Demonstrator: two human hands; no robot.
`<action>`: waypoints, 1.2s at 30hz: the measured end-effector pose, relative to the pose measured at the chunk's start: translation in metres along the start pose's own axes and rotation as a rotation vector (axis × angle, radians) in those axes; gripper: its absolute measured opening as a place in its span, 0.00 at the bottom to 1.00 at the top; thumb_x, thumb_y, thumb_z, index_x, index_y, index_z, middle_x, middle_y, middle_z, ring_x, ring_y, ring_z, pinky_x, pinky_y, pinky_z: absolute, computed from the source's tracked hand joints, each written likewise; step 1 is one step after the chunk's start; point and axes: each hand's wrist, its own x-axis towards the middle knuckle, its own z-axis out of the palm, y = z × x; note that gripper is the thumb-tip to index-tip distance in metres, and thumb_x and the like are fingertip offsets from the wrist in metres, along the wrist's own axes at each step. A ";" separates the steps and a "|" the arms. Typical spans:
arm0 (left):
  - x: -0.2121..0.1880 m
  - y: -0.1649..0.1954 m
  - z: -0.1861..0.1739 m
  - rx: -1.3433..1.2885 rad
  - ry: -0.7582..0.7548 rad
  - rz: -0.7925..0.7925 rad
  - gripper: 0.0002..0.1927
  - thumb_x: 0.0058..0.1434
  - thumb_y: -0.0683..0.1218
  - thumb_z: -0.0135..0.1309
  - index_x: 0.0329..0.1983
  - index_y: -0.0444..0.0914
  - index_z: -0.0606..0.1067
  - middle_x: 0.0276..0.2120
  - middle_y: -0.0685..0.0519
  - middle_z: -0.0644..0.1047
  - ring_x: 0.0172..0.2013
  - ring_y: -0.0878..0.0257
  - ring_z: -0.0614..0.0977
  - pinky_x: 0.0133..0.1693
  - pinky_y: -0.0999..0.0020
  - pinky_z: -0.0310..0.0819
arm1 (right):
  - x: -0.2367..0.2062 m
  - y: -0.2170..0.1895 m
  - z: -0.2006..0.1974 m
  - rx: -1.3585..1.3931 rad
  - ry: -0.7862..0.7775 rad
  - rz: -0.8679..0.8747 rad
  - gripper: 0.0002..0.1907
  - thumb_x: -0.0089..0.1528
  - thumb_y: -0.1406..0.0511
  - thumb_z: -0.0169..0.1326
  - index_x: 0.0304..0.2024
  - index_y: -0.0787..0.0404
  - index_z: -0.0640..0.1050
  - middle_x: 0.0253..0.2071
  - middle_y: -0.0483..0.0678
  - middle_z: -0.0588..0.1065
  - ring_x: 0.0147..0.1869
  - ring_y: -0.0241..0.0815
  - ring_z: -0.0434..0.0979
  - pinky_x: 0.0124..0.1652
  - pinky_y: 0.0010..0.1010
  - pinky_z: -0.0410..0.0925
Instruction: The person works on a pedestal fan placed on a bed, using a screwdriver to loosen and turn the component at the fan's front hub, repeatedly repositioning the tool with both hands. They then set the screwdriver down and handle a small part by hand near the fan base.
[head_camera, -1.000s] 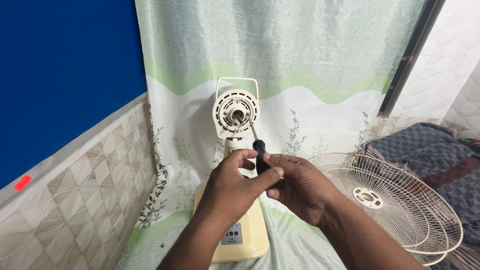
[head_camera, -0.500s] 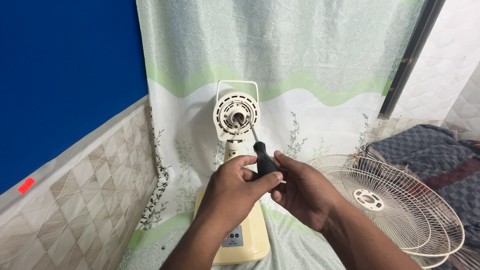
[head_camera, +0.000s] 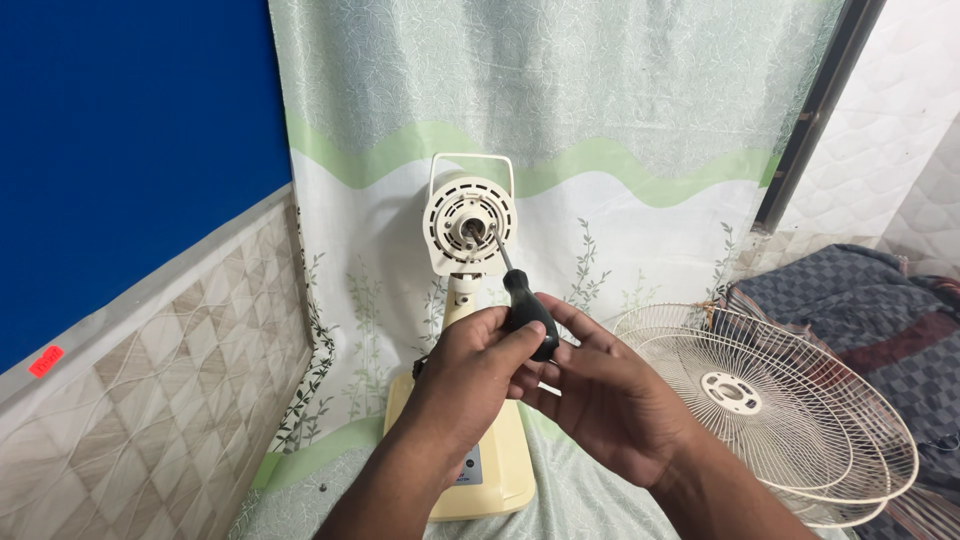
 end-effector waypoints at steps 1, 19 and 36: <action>0.000 0.000 0.000 0.005 -0.006 -0.005 0.17 0.64 0.52 0.51 0.50 0.37 0.79 0.33 0.55 0.80 0.31 0.71 0.76 0.36 0.73 0.73 | 0.001 0.001 -0.002 -0.008 0.000 -0.017 0.40 0.55 0.67 0.62 0.69 0.62 0.63 0.46 0.49 0.76 0.51 0.45 0.76 0.58 0.44 0.68; -0.001 0.008 -0.003 0.203 0.167 -0.019 0.34 0.54 0.61 0.62 0.58 0.38 0.72 0.37 0.51 0.84 0.31 0.66 0.82 0.37 0.69 0.76 | 0.005 -0.011 -0.001 -0.231 0.189 -0.057 0.41 0.54 0.63 0.64 0.67 0.61 0.65 0.51 0.54 0.75 0.55 0.46 0.77 0.57 0.48 0.70; 0.001 -0.003 -0.004 -0.242 0.092 -0.089 0.28 0.55 0.51 0.60 0.58 0.35 0.75 0.33 0.55 0.81 0.30 0.69 0.78 0.34 0.73 0.72 | 0.000 -0.004 0.008 -0.283 0.206 -0.129 0.35 0.53 0.68 0.62 0.63 0.60 0.66 0.52 0.53 0.74 0.51 0.45 0.80 0.54 0.40 0.73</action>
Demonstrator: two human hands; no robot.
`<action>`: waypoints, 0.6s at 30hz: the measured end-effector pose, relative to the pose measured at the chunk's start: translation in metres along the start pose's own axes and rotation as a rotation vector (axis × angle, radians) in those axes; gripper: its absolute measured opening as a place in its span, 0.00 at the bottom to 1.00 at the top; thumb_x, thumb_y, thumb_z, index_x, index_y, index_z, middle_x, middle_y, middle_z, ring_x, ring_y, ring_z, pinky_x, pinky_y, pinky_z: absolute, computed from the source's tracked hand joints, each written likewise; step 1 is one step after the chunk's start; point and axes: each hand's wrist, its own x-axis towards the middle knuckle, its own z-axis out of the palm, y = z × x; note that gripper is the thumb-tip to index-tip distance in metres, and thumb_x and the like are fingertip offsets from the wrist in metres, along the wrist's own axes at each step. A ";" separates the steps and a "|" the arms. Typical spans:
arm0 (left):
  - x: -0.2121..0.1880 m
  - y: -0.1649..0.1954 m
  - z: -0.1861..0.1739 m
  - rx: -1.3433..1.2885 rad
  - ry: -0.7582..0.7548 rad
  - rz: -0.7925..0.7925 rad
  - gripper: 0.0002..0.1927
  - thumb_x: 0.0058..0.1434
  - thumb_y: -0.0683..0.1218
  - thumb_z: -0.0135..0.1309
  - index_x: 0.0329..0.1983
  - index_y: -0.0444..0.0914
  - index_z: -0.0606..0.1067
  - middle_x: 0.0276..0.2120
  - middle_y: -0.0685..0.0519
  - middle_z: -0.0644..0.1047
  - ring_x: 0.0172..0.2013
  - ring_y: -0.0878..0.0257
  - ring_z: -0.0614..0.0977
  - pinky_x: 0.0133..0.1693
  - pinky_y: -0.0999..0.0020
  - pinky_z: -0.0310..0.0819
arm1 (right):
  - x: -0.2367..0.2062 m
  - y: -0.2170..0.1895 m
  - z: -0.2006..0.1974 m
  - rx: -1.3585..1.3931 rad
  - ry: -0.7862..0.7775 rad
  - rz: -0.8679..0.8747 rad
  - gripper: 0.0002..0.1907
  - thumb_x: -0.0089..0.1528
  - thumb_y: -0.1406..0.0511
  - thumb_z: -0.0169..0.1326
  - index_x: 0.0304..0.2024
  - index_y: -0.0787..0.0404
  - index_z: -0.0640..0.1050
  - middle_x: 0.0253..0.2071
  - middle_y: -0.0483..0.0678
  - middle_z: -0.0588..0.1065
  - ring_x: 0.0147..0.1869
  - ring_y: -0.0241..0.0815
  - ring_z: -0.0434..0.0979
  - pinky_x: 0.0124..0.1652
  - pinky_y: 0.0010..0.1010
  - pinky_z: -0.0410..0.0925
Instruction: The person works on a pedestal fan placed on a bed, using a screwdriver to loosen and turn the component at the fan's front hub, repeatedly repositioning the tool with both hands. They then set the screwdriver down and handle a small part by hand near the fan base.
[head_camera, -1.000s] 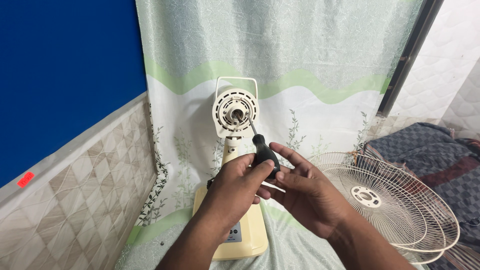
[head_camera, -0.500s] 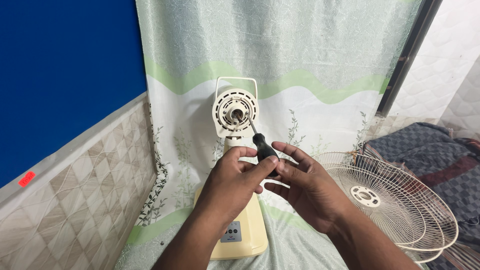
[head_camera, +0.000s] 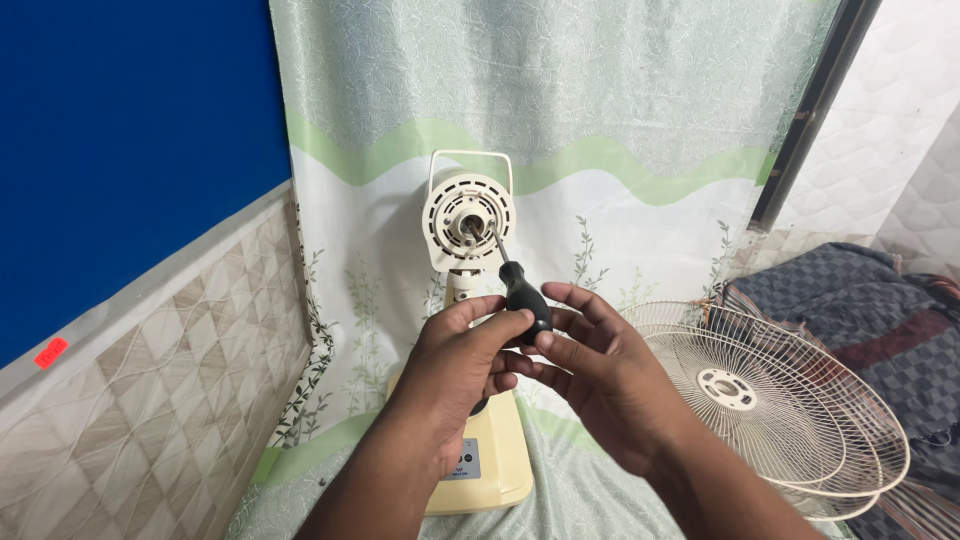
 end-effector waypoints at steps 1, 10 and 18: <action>0.000 0.000 0.000 -0.014 -0.016 0.015 0.27 0.55 0.51 0.59 0.56 0.35 0.77 0.33 0.55 0.81 0.30 0.69 0.78 0.34 0.73 0.72 | -0.001 0.003 0.000 0.015 0.026 -0.032 0.34 0.54 0.69 0.62 0.63 0.61 0.66 0.53 0.52 0.73 0.52 0.44 0.79 0.53 0.39 0.72; -0.006 0.003 0.010 0.082 -0.001 -0.091 0.23 0.58 0.60 0.58 0.50 0.41 0.77 0.37 0.55 0.82 0.33 0.68 0.80 0.37 0.71 0.73 | 0.002 0.002 -0.007 0.061 0.085 -0.171 0.34 0.53 0.77 0.60 0.61 0.61 0.66 0.56 0.53 0.71 0.53 0.41 0.77 0.54 0.34 0.72; -0.005 -0.006 0.008 -0.070 -0.012 -0.069 0.20 0.57 0.56 0.57 0.48 0.40 0.77 0.37 0.54 0.81 0.33 0.66 0.79 0.38 0.69 0.73 | 0.003 -0.001 -0.006 0.032 0.084 -0.200 0.33 0.53 0.78 0.61 0.60 0.62 0.68 0.55 0.52 0.71 0.51 0.40 0.76 0.54 0.33 0.72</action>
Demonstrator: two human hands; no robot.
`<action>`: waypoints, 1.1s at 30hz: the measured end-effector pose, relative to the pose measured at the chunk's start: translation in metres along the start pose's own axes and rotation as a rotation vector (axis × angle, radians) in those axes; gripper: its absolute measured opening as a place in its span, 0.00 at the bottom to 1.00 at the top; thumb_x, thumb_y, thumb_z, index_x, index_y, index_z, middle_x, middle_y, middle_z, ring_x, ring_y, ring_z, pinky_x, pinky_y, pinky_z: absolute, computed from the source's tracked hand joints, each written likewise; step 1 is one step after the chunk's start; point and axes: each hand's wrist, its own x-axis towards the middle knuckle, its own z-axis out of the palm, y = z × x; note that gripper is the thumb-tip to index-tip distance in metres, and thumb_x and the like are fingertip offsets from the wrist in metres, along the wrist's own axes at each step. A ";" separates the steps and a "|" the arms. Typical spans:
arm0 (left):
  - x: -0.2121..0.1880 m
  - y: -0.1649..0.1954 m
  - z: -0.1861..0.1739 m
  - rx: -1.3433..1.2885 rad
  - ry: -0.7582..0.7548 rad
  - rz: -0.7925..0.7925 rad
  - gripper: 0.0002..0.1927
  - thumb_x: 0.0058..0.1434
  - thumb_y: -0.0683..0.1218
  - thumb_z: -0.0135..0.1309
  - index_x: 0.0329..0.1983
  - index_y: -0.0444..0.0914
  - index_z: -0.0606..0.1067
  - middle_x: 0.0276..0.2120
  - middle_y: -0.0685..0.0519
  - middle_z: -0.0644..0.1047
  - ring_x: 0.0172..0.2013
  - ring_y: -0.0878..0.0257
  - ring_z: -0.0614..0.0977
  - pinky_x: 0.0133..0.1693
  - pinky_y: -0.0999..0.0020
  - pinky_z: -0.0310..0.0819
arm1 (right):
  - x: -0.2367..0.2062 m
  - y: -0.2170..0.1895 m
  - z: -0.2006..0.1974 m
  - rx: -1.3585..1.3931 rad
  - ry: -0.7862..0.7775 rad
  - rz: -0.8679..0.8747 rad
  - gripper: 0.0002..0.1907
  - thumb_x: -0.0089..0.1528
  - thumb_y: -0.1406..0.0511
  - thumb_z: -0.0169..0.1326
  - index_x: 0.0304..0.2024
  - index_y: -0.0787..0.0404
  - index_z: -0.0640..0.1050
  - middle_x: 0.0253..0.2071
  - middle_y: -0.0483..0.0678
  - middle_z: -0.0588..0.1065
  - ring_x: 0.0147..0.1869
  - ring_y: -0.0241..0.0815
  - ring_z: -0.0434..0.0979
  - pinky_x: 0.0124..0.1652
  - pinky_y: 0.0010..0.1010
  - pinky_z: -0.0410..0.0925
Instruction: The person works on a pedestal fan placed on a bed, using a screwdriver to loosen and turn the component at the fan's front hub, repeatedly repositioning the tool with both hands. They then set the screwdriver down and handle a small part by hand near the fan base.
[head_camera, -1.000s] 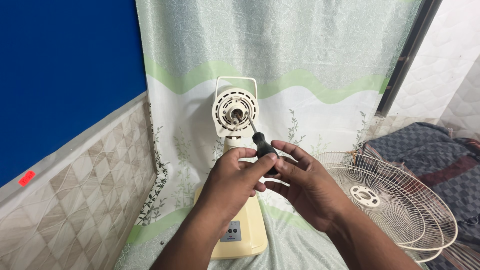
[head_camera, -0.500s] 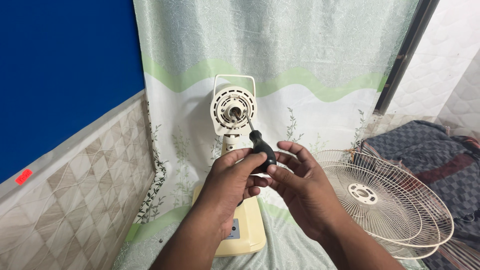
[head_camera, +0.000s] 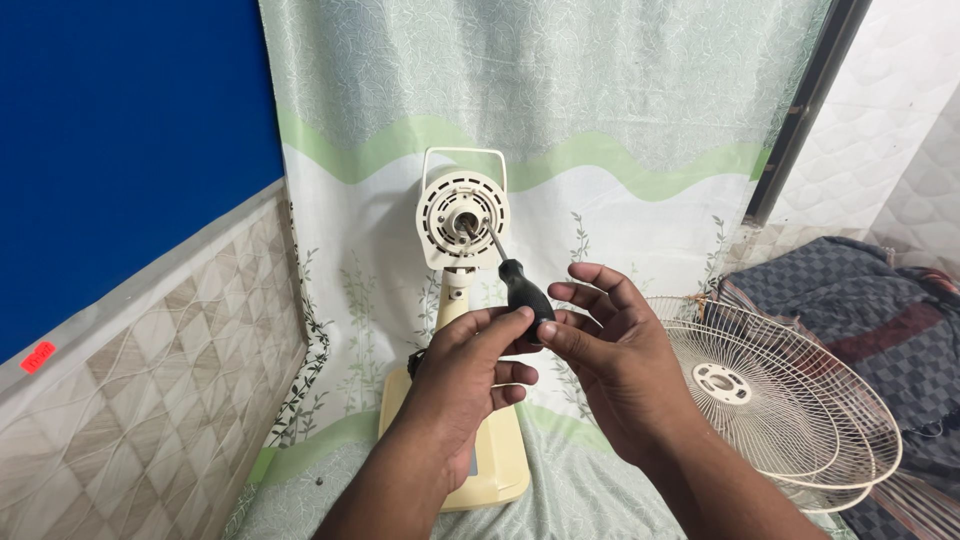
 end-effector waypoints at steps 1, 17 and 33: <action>0.001 -0.001 -0.001 -0.030 -0.001 0.012 0.20 0.57 0.55 0.57 0.48 0.39 0.77 0.36 0.54 0.81 0.33 0.66 0.79 0.39 0.69 0.73 | 0.000 0.000 0.001 -0.008 0.003 -0.001 0.32 0.53 0.78 0.61 0.59 0.62 0.69 0.55 0.51 0.71 0.51 0.39 0.76 0.54 0.33 0.72; 0.006 -0.006 -0.003 -0.184 -0.015 -0.027 0.17 0.58 0.55 0.54 0.41 0.39 0.77 0.32 0.53 0.78 0.33 0.64 0.79 0.40 0.64 0.74 | -0.003 0.002 0.008 -0.205 -0.053 0.012 0.28 0.54 0.77 0.61 0.58 0.65 0.72 0.50 0.53 0.76 0.51 0.41 0.78 0.50 0.33 0.73; 0.012 -0.010 -0.002 -0.171 -0.018 -0.011 0.18 0.56 0.55 0.58 0.40 0.38 0.78 0.30 0.54 0.77 0.32 0.65 0.76 0.42 0.66 0.73 | -0.001 -0.003 0.008 -0.177 -0.031 0.001 0.33 0.51 0.79 0.61 0.59 0.64 0.71 0.57 0.50 0.72 0.55 0.43 0.75 0.51 0.34 0.74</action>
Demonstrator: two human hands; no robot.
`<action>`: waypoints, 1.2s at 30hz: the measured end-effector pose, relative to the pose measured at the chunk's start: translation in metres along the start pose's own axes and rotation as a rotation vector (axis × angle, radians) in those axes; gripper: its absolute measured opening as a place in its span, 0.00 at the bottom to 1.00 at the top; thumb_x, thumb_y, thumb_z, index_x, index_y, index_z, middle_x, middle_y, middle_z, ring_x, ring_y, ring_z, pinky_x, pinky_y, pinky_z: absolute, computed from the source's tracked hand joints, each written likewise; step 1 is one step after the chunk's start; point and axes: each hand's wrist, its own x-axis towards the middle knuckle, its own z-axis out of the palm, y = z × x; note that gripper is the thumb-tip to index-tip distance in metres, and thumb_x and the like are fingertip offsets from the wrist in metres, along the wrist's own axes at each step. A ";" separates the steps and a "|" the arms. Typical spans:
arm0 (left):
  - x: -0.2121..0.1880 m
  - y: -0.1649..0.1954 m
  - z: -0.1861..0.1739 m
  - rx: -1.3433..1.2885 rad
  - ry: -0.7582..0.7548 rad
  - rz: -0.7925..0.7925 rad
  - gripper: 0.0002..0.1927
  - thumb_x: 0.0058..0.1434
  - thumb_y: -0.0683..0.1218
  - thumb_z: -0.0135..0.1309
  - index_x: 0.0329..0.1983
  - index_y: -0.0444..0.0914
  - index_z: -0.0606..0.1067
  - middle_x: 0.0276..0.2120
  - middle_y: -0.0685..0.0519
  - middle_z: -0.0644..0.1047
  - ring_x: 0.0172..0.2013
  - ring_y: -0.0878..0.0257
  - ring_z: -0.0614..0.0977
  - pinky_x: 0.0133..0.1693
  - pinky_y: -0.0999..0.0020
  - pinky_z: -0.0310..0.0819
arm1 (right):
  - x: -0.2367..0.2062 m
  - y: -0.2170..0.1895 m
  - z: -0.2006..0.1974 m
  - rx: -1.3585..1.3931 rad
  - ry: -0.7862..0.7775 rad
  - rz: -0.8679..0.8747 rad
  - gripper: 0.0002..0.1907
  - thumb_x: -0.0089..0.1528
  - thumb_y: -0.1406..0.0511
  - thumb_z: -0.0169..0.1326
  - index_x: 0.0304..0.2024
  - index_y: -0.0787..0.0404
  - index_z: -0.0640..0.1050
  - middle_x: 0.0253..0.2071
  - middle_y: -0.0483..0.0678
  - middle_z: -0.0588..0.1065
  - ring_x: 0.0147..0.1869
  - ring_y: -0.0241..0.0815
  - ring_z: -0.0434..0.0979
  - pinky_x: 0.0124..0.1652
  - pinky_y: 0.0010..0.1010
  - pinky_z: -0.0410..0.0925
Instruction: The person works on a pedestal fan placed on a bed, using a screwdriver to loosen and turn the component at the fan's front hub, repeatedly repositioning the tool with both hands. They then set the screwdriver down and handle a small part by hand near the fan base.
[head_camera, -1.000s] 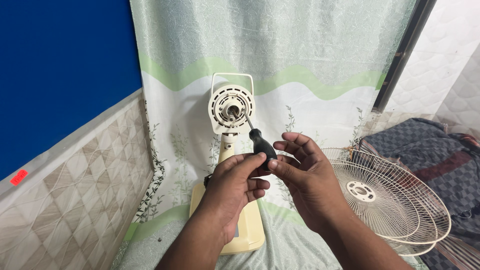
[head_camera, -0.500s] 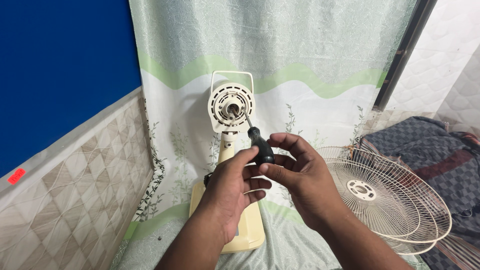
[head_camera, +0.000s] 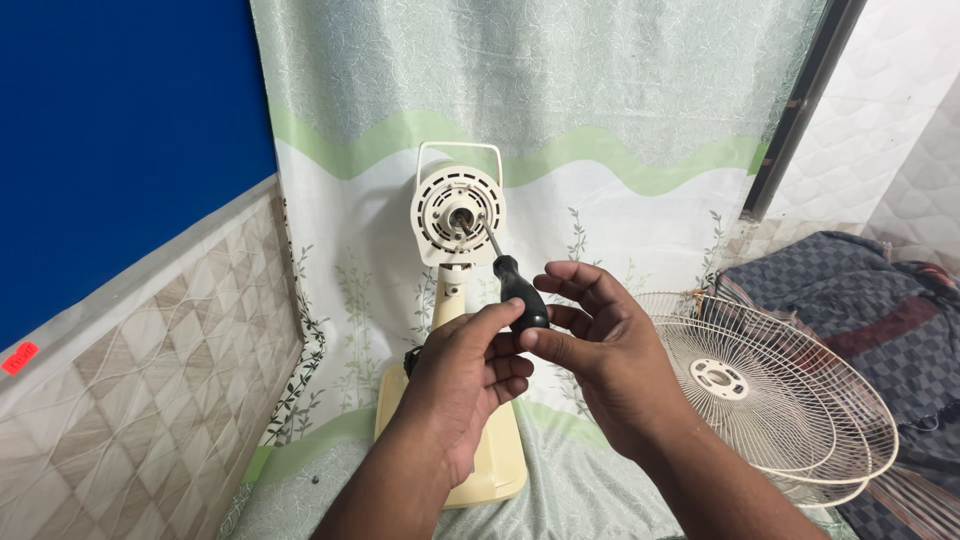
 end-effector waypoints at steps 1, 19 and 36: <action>0.000 0.000 0.001 -0.030 -0.006 -0.004 0.17 0.55 0.55 0.58 0.40 0.38 0.79 0.30 0.54 0.76 0.32 0.65 0.76 0.41 0.65 0.73 | 0.000 0.000 0.000 0.009 0.001 0.002 0.33 0.51 0.79 0.61 0.59 0.65 0.71 0.57 0.51 0.72 0.55 0.43 0.75 0.51 0.34 0.74; -0.001 -0.001 0.004 -0.092 0.016 -0.050 0.17 0.55 0.57 0.56 0.39 0.42 0.77 0.30 0.55 0.76 0.33 0.64 0.76 0.42 0.64 0.72 | 0.000 0.000 0.003 -0.015 0.000 0.008 0.34 0.50 0.79 0.62 0.60 0.65 0.71 0.57 0.52 0.73 0.57 0.43 0.75 0.53 0.35 0.73; 0.004 0.002 0.004 -0.076 0.022 -0.091 0.20 0.54 0.60 0.59 0.40 0.42 0.77 0.30 0.54 0.76 0.34 0.63 0.77 0.43 0.63 0.73 | 0.002 -0.001 0.002 0.022 0.008 0.032 0.30 0.53 0.78 0.61 0.58 0.65 0.72 0.54 0.53 0.74 0.54 0.43 0.77 0.50 0.33 0.73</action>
